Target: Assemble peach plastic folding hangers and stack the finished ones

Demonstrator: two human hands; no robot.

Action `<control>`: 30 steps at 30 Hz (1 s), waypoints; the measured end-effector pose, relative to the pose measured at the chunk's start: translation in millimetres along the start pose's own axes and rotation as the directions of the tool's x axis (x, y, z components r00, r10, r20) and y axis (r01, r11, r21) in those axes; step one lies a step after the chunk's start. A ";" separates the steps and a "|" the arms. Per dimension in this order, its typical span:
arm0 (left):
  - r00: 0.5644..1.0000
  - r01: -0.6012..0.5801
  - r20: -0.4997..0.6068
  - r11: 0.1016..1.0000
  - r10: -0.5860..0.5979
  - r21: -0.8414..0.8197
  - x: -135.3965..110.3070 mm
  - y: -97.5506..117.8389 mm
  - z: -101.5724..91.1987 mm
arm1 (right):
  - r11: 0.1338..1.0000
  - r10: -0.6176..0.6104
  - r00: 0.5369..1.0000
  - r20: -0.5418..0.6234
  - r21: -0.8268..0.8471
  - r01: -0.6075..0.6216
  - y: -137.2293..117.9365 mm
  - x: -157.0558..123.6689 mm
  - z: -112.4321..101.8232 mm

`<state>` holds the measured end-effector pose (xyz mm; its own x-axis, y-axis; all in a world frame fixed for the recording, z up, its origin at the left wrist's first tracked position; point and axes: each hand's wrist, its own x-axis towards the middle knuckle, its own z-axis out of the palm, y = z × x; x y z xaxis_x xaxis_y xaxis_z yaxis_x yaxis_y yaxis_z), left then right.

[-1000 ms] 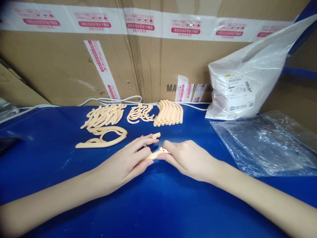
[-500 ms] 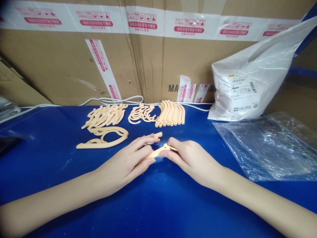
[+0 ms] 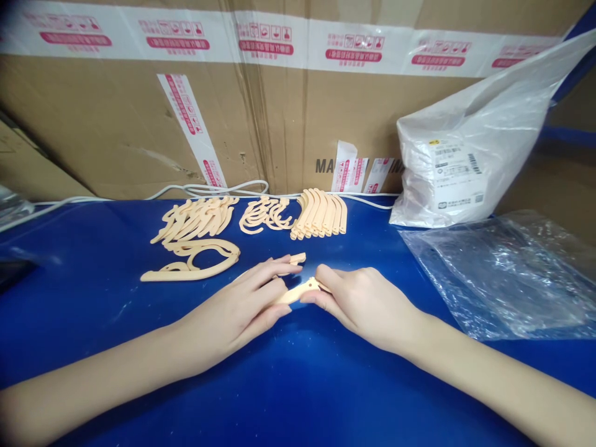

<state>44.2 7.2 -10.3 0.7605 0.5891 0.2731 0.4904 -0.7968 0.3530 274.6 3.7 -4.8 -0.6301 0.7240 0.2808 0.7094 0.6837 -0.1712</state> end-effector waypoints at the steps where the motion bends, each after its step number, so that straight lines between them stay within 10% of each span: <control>1: 1.000 -0.007 0.002 1.000 0.007 0.006 0.1 0.2 -0.1 | 0.998 -0.033 0.999 -0.026 -0.056 0.031 0.6 -0.6 0.7; 13: 1.000 0.007 0.010 1.000 -0.007 -0.003 0.4 1.6 1.2 | 0.876 -0.273 0.961 -0.050 -0.427 0.227 5.4 -0.1 -5.3; 30: 1.000 0.009 0.027 0.999 -0.007 -0.049 1.8 3.4 -0.5 | 0.902 -0.278 0.958 -0.071 -0.363 0.235 7.4 -1.3 -6.6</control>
<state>47.0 5.6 -8.2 0.7680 0.5911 0.2467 0.4753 -0.7841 0.3991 282.6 7.2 -0.2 -0.7785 0.4970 0.3834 0.6062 0.7537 0.2540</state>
